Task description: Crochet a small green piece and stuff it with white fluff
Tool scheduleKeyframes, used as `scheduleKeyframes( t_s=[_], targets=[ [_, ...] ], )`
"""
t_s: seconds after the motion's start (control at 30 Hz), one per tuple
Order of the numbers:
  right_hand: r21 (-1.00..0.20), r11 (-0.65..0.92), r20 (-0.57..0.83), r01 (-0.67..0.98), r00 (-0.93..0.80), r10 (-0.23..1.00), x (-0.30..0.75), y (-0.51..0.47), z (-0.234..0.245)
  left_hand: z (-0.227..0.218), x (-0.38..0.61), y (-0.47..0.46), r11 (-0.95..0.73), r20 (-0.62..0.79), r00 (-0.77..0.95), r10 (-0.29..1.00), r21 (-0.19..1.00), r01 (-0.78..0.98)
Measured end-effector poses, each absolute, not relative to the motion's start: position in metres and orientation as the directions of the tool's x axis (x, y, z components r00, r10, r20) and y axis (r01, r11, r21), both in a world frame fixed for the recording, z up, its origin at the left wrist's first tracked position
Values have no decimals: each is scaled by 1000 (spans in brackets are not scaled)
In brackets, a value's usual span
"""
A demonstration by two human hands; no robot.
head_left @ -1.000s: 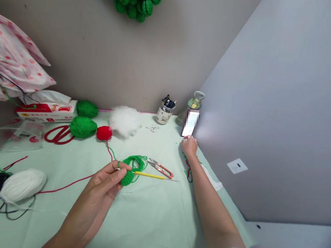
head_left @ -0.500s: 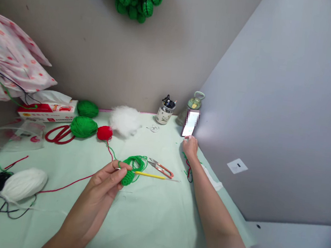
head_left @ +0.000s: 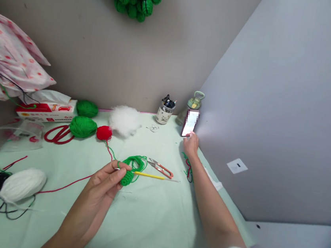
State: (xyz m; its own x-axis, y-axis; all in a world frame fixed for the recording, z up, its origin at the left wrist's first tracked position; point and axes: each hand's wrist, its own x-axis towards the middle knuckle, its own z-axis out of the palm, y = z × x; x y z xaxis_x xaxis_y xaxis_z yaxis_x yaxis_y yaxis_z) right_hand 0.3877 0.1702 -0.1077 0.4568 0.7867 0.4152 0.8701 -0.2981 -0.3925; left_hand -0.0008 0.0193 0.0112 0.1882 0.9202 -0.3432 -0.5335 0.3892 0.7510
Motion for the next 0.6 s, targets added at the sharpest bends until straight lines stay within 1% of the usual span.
scheduleKeyframes(
  t_s=[0.17, 0.3, 0.47, 0.6],
  targets=[
    [-392, -278, 387, 877, 431, 815, 384, 162, -103, 14, -1, 19, 399, -349, 197, 916, 754, -522],
    [-396, -249, 332, 884, 390, 859, 377, 155, -99, 16, -1, 17, 397, -342, 203, 918, 764, -509],
    [-422, -236, 213, 875, 349, 913, 364, 144, -97, 17, 0, 17, 392, -335, 205, 920, 761, -516],
    [-435, -219, 110, 873, 293, 950, 350, 135, -95, 21, 3, 17, 402, -362, 186, 914, 734, -548]
  ],
)
